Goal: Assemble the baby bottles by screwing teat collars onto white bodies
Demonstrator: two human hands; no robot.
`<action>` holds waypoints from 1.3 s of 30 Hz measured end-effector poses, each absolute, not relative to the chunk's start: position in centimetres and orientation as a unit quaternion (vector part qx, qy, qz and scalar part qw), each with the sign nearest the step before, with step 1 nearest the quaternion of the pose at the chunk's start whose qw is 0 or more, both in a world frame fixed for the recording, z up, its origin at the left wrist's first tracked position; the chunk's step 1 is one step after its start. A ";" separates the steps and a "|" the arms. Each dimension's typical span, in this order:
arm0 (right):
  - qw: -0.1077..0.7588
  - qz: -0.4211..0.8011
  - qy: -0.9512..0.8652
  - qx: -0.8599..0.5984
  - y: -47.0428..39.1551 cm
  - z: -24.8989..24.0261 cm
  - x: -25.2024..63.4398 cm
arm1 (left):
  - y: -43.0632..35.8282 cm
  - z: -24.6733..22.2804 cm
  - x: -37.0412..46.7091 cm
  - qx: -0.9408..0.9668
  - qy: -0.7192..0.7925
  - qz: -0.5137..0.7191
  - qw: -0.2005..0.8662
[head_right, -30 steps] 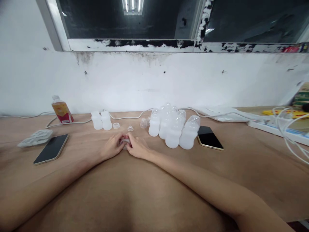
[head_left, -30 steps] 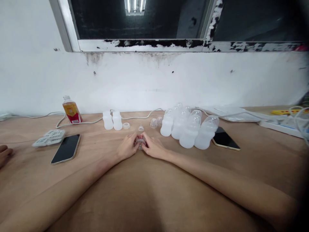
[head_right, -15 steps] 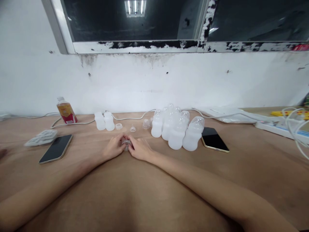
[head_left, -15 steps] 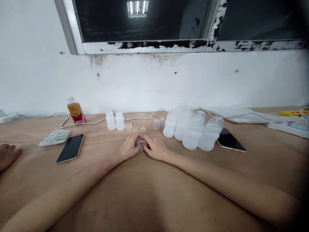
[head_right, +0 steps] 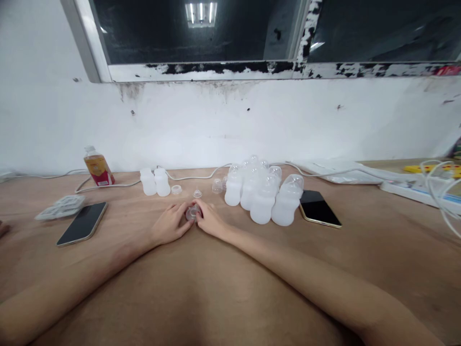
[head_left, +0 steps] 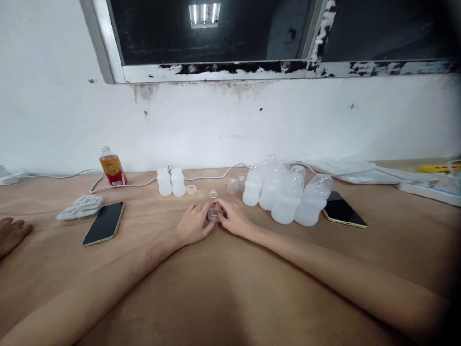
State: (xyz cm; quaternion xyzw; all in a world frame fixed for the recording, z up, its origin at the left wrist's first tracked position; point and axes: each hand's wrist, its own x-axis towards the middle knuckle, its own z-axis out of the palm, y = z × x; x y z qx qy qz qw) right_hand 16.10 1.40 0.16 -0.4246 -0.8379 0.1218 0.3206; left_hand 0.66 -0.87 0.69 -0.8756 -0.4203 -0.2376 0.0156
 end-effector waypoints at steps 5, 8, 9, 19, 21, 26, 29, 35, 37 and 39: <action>0.367 0.214 -0.816 -0.391 1.6 0.2 16.4 | -0.3 1.9 -0.2 -0.854 -0.445 -0.247 0.107; 0.389 0.345 -0.760 -0.391 1.9 0.2 16.6 | 2.7 4.0 -2.5 -0.789 -0.498 -0.287 0.219; 0.398 0.382 -0.737 -0.389 2.0 0.2 16.6 | 4.1 4.7 -3.5 -0.769 -0.513 -0.292 0.245; 0.484 0.508 -0.598 -0.388 2.1 0.7 16.5 | 7.6 5.5 -7.6 -0.821 -0.476 -0.204 0.239; 0.497 0.520 -0.575 -0.390 2.2 0.6 16.4 | 5.3 4.6 -6.6 -0.834 -0.459 -0.260 0.159; 0.529 0.578 -0.491 -0.379 2.5 0.4 16.5 | 1.9 0.7 -2.9 -0.768 -0.455 -0.440 -0.100; 0.528 0.593 -0.491 -0.358 2.6 0.4 16.6 | 1.9 -0.7 -1.8 -0.751 -0.440 -0.449 -0.205; 0.517 0.598 -0.499 -0.354 2.4 0.7 16.6 | 2.0 0.0 -2.5 -0.743 -0.430 -0.420 -0.295; 0.523 0.606 -0.492 -0.342 2.3 0.8 16.6 | 1.8 0.1 -2.6 -0.745 -0.433 -0.399 -0.313; 0.531 0.614 -0.481 -0.331 2.2 0.8 16.7 | 1.8 0.1 -2.5 -0.747 -0.440 -0.394 -0.304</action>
